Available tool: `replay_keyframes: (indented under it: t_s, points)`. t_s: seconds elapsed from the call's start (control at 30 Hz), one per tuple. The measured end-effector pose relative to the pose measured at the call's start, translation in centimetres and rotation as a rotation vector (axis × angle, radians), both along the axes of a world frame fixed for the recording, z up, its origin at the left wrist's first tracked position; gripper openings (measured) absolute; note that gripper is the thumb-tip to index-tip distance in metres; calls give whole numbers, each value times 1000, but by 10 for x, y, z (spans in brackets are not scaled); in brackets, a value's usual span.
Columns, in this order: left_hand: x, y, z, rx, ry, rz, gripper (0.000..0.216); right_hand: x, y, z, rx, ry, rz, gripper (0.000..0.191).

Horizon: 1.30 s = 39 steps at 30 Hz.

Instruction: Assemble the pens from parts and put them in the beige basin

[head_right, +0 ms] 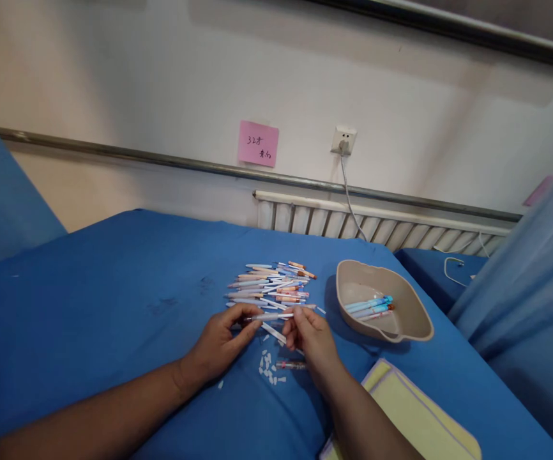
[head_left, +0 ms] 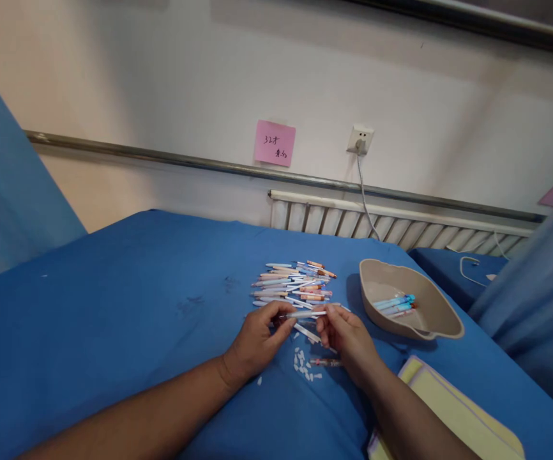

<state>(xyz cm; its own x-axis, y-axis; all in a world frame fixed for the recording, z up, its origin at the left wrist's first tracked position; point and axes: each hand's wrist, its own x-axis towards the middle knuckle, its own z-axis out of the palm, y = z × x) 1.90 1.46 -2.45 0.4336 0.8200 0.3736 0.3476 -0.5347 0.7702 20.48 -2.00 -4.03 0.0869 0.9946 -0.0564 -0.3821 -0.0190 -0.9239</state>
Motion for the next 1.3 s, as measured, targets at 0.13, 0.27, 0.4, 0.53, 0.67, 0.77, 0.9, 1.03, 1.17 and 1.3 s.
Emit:
replay_keyframes:
  t_s: [0.13, 0.27, 0.4, 0.53, 0.67, 0.77, 0.9, 1.03, 1.17, 1.3]
  points:
    - [0, 0, 0, -2, -4, 23, 18, -2, -1, -2, -21, -63, 46, 41]
    - [0, 1, 0, -22, 4, 3, 18, -1, 0, -2, -21, -99, 77, 41]
    - [0, 2, 0, -40, -21, -7, 18, -1, -2, -2, -10, -168, 122, 42]
    - [0, 2, -1, -61, -28, -27, 18, -2, -3, -1, -12, -205, 150, 44]
    - [-1, 0, 0, -86, -19, -64, 18, -2, -3, 3, -3, -179, 144, 44]
    - [0, -1, 2, -96, -13, -85, 18, -1, -3, 4, 27, -141, 106, 42]
    - [2, -4, 4, -95, 13, -120, 16, 0, -4, 4, 57, -92, 34, 39]
    - [2, -6, 5, -104, 44, -171, 19, 0, -5, 5, 68, -93, 34, 38]
    - [1, -4, 5, -113, 66, -197, 21, -3, -7, 8, 109, -140, 69, 38]
    - [1, -4, 6, -124, 68, -233, 20, -5, -8, 7, 117, -191, 129, 40]
